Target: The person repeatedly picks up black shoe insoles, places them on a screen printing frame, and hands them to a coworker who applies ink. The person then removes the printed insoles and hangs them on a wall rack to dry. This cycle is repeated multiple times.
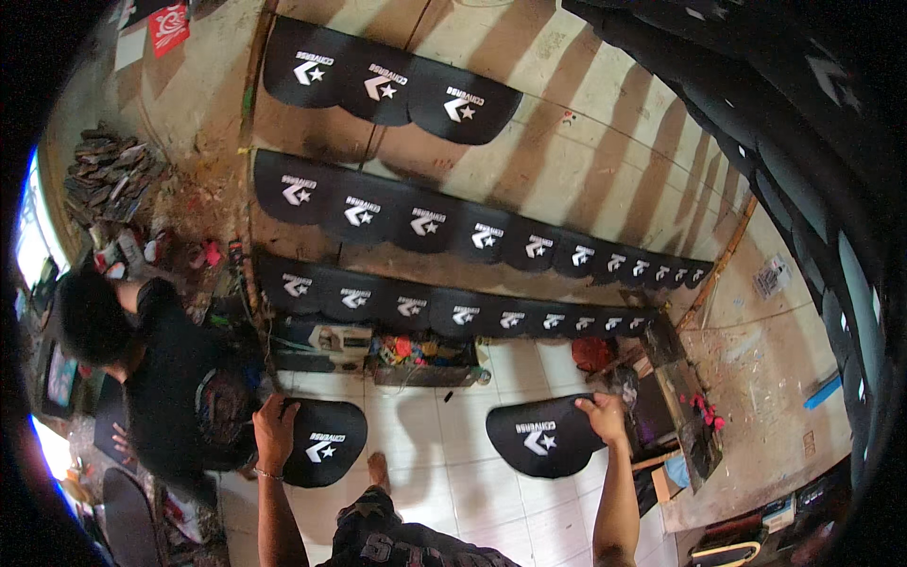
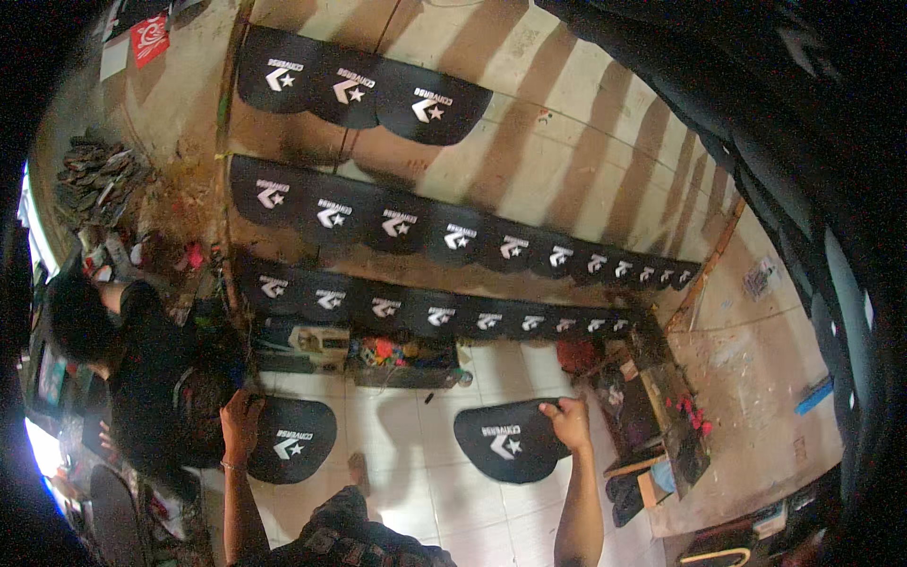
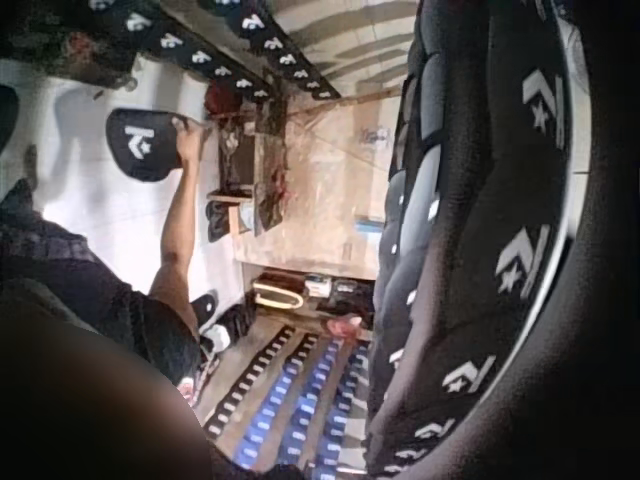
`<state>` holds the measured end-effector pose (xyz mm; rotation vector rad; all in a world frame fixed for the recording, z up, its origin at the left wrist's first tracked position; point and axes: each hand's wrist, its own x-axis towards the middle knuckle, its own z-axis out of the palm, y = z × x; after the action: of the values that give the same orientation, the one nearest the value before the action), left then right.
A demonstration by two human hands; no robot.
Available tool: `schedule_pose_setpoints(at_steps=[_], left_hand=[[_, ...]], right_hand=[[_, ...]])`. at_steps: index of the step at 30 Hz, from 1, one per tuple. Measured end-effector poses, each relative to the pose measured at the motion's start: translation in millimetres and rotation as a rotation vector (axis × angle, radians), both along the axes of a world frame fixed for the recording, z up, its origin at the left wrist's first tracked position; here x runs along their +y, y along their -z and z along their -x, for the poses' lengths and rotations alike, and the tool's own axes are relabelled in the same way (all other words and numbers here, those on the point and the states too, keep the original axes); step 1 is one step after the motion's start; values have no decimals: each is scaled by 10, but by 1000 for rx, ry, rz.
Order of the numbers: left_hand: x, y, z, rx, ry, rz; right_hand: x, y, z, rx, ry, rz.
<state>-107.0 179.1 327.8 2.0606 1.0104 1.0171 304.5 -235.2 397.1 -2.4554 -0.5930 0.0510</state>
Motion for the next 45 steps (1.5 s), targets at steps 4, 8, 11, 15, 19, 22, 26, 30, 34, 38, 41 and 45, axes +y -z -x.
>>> schedule_pose_setpoints(at_steps=[4, 8, 11, 15, 19, 22, 26, 30, 34, 38, 41, 45], left_hand=[[308, 87, -712, -30, -85, 23], [597, -51, -1189, 22, -151, 76], [740, -99, -1484, -99, -182, 121], [753, -93, -1783, -137, -362, 145], [535, -88, -2064, -104, -583, 12], [318, -63, -2364, -164, -708, 29], [48, -41, -2697, -152, -825, 50], [-204, -51, -3035, -187, -885, 66], [-314, -70, -3225, -222, -890, 104], [-358, -14, -3370, -245, -888, 97], [-401, 26, -3458, -211, -896, 121], [-442, 43, -3538, -220, -895, 58]], right_hand=[[808, -944, -834, -26, -89, -449], [1522, -2040, -1641, -407, -16, -553], [2045, -2697, -2259, -355, -276, -979], [2714, -3221, -3076, -269, -412, -1209], [3186, -3338, -3864, -191, -454, -1198], [3500, -3271, -4392, -147, -472, -1180], [3751, -2963, -4826, 65, -522, -1220], [3801, -3155, -5093, -62, -465, -1161], [3686, -3893, -5179, -261, -422, -1001], [3796, -4244, -5147, 9, -769, -1135], [4020, -4228, -5270, 259, -875, -1143], [4201, -3854, -5547, 284, -736, -1018]])
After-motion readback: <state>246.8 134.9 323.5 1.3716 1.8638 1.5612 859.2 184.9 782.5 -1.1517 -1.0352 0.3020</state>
